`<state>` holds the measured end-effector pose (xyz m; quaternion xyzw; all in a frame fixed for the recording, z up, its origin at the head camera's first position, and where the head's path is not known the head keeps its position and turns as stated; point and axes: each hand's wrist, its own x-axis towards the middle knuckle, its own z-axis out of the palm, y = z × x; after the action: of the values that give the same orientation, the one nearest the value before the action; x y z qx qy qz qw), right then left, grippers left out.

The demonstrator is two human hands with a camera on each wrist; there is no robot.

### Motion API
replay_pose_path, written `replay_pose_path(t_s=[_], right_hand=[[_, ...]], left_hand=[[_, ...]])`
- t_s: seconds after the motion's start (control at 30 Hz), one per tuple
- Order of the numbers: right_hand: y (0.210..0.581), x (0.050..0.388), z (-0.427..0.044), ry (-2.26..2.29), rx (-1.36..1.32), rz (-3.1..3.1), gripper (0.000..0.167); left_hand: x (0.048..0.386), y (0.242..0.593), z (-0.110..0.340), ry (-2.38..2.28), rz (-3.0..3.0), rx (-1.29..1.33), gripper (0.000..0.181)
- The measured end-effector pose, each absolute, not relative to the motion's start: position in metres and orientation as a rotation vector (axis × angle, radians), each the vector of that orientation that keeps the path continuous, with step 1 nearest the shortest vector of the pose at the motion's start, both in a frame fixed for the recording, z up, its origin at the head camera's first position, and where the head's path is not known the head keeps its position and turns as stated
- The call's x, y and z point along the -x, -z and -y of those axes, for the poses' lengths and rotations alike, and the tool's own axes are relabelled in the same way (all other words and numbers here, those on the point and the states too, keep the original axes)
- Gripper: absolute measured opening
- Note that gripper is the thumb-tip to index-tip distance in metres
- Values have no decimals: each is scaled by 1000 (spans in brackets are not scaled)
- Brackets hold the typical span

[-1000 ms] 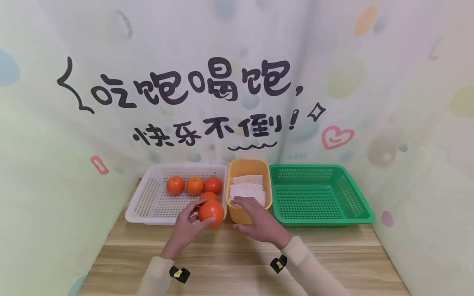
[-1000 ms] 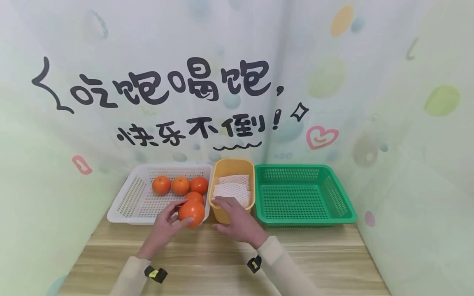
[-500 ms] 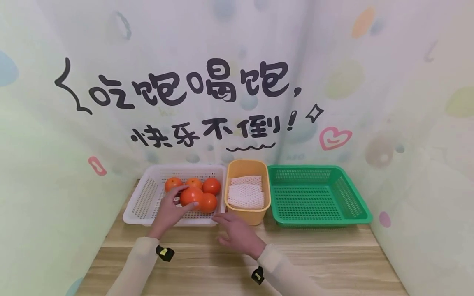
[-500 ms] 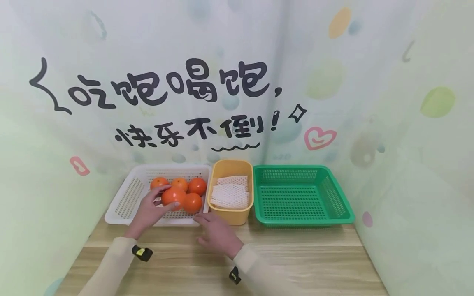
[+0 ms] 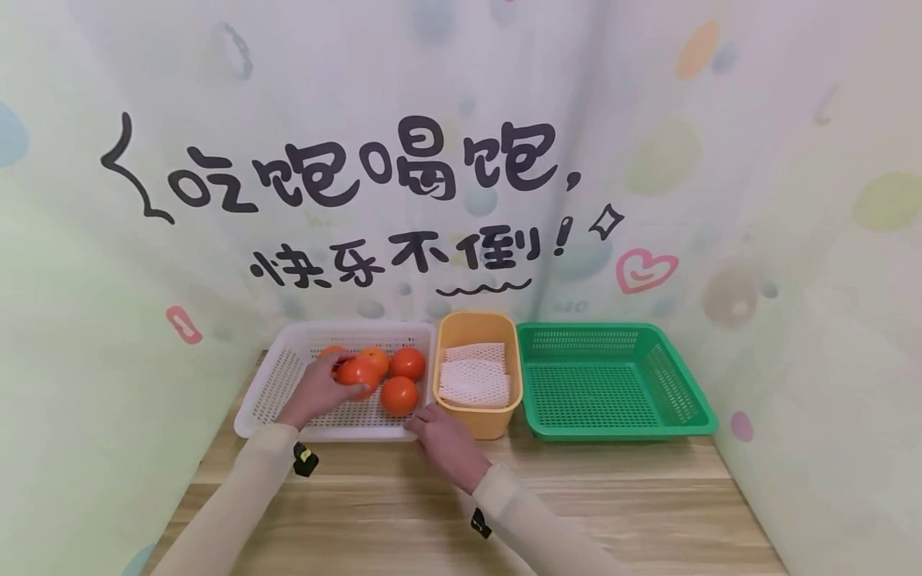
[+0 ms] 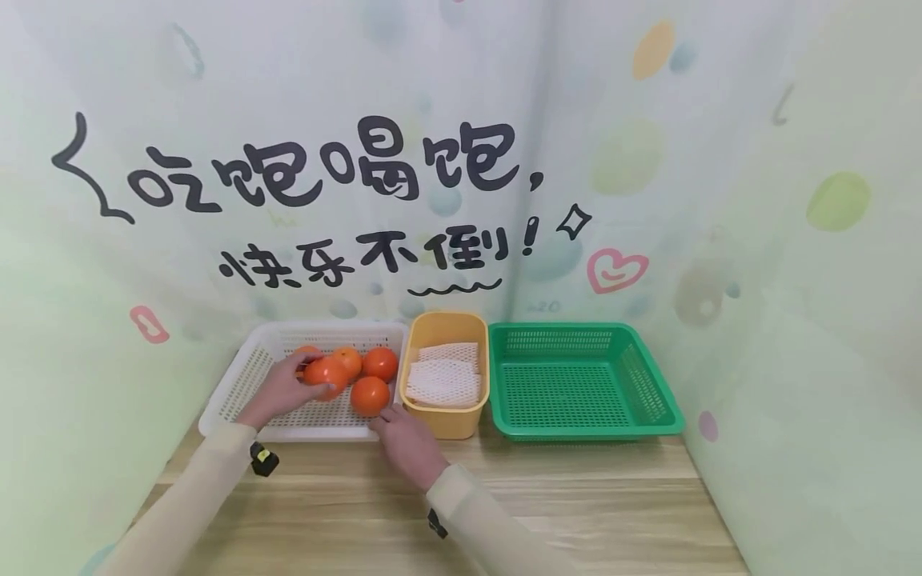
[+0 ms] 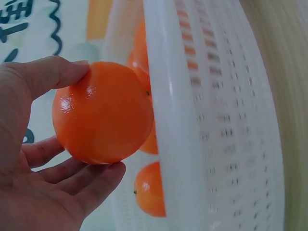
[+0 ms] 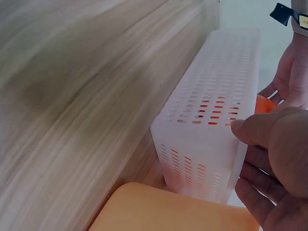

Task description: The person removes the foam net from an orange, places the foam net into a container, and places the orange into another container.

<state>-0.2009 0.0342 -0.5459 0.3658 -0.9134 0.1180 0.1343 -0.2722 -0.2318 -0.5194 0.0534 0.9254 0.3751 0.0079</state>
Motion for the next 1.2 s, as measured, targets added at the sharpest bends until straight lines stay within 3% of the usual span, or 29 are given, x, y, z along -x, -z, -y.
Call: replay_pose_path(t_s=[0.47,0.73,0.97,1.2], right_hand=[[542,207,-29,-353,-972,2684,22],[543,207,-29,-346,-960,2657,21],[540,206,-29,-349,-962,2687,21],[541,207,-30,-367,-960,2673,20]], left_hand=[[295,526,232,-785,-2839,-270,70],[297,532,224,-619,-2862,-358,92],[299,536,218,-533,-2873,-376,81],[298,535,214,-531,-2895,-385,82]])
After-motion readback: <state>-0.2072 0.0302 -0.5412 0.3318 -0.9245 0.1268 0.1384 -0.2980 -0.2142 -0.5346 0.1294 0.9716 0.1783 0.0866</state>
